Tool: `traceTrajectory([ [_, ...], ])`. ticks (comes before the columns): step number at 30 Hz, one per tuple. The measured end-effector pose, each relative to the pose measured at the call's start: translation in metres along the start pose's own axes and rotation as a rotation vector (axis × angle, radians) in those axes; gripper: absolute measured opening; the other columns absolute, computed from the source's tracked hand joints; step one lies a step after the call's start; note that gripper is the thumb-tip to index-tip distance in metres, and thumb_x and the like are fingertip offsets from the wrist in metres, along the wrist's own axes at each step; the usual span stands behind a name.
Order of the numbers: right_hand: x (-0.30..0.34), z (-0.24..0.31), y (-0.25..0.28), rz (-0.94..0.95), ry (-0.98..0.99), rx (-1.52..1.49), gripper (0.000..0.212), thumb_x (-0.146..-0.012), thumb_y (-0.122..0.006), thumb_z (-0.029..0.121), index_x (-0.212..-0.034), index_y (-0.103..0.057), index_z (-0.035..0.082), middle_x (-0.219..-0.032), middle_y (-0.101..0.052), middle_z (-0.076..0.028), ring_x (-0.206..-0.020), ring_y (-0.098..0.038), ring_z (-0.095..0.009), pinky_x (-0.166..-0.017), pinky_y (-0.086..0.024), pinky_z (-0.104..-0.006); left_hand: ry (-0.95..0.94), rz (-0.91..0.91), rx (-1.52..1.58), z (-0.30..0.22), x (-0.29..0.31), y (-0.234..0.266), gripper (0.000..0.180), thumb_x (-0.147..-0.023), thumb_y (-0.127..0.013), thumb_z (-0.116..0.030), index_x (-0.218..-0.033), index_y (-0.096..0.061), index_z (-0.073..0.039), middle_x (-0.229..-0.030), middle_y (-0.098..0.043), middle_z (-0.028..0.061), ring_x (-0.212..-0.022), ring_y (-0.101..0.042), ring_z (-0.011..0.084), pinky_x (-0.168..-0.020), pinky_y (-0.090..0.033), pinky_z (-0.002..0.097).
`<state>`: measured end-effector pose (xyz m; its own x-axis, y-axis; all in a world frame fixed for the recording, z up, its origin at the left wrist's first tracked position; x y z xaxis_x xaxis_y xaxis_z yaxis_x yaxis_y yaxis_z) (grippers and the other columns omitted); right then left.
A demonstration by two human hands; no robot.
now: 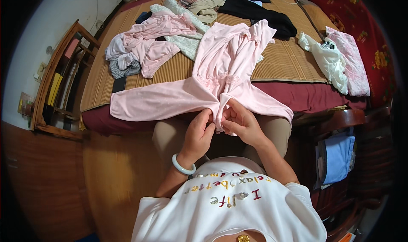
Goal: Fold a pink long-sleeved shirt on a bed.
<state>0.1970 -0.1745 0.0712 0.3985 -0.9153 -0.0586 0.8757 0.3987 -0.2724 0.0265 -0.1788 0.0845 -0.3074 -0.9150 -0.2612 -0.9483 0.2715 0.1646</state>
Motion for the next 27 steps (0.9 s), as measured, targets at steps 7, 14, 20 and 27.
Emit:
traceTrajectory([
  [7,0.002,-0.010,0.001,-0.021,0.021,-0.010,0.063,-0.096,-0.052,-0.001,-0.153,-0.027,0.003,-0.094,-0.059,-0.005,-0.074,-0.056,-0.011,-0.065,-0.047,-0.0236,-0.037,-0.050,-0.050,0.002,0.001,-0.007,0.012,-0.097,-0.055,-0.002,-0.108,-0.056,0.002,-0.088,-0.064,0.0096,-0.078,-0.064,0.0176,-0.070,-0.051,0.0297],
  [14,0.002,-0.022,-0.007,-0.118,0.019,-0.056,0.040,-0.098,-0.056,0.007,-0.135,-0.043,0.001,-0.095,-0.061,-0.004,-0.075,-0.060,-0.010,-0.061,-0.045,-0.0199,0.011,-0.139,-0.231,0.012,0.010,-0.003,0.010,-0.094,-0.060,-0.005,-0.100,-0.056,0.001,-0.080,-0.060,0.0160,-0.074,-0.064,0.0289,-0.066,-0.049,0.0355],
  [20,0.009,-0.050,0.032,-0.689,-0.038,-0.757,0.028,-0.098,-0.060,0.024,-0.117,-0.054,0.005,-0.099,-0.061,-0.005,-0.091,-0.062,-0.018,-0.080,-0.053,-0.0332,-0.112,-0.165,-0.356,0.006,0.019,-0.001,0.012,-0.089,-0.061,-0.004,-0.100,-0.057,0.001,-0.082,-0.059,0.0190,-0.075,-0.059,0.0393,-0.068,-0.047,0.0432],
  [27,0.024,-0.030,0.074,-0.906,0.124,-0.866,0.027,-0.095,-0.066,0.023,-0.114,-0.062,0.005,-0.112,-0.067,-0.008,-0.109,-0.063,-0.022,-0.099,-0.051,-0.0432,-0.224,-0.192,-0.298,-0.019,0.026,0.012,0.009,-0.085,-0.063,-0.002,-0.094,-0.059,0.000,-0.082,-0.060,0.0175,-0.075,-0.060,0.0374,-0.068,-0.048,0.0437],
])
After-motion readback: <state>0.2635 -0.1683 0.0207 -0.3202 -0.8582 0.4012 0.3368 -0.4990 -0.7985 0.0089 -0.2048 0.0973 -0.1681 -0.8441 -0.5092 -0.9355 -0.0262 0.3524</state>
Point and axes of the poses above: each hand's wrist, its own x-axis away from the middle knuckle, its own y-axis out of the back of the hand, z = x × y, the point moved 2 cm from there along -x, towards the middle knuckle
